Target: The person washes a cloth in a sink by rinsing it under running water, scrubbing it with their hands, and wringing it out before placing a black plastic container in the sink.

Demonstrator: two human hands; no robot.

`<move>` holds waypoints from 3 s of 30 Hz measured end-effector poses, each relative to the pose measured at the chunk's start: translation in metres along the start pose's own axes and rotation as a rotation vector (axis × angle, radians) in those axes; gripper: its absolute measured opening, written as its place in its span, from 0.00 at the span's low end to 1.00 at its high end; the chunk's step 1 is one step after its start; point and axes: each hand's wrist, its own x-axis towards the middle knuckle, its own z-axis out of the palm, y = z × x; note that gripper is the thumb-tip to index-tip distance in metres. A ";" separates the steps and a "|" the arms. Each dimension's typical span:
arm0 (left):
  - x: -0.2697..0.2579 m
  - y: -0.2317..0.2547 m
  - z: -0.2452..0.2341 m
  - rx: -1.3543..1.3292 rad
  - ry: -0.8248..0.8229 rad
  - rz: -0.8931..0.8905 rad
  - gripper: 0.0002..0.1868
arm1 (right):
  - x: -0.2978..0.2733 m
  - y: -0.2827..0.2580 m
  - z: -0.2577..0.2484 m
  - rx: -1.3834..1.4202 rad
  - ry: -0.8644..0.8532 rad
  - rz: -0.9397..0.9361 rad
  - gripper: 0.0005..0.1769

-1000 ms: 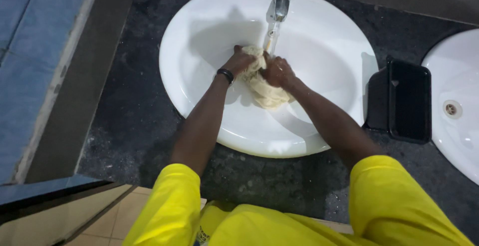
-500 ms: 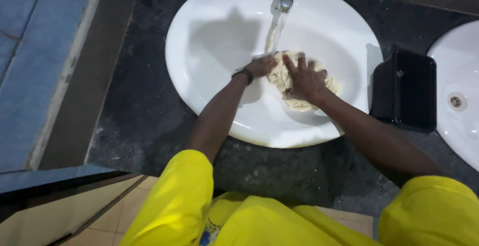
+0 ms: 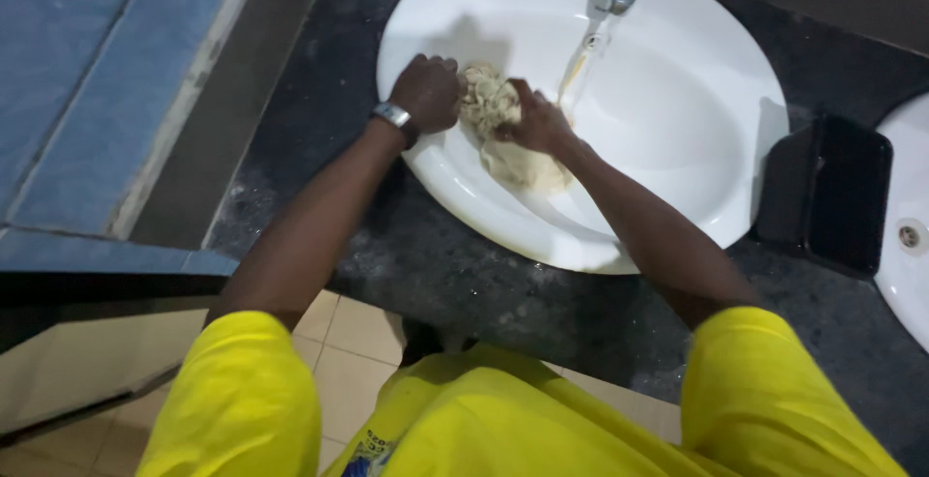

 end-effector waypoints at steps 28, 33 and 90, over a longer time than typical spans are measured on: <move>-0.017 -0.002 -0.016 -0.421 0.582 -0.137 0.60 | 0.177 -0.039 -0.074 -0.260 0.578 0.088 0.37; -0.024 -0.001 -0.023 -0.375 0.696 -0.071 0.66 | 0.121 -0.091 0.029 -0.102 0.502 -0.294 0.36; 0.156 0.134 0.122 -0.458 0.114 -0.222 0.47 | 0.010 0.057 -0.141 0.071 0.630 -0.203 0.52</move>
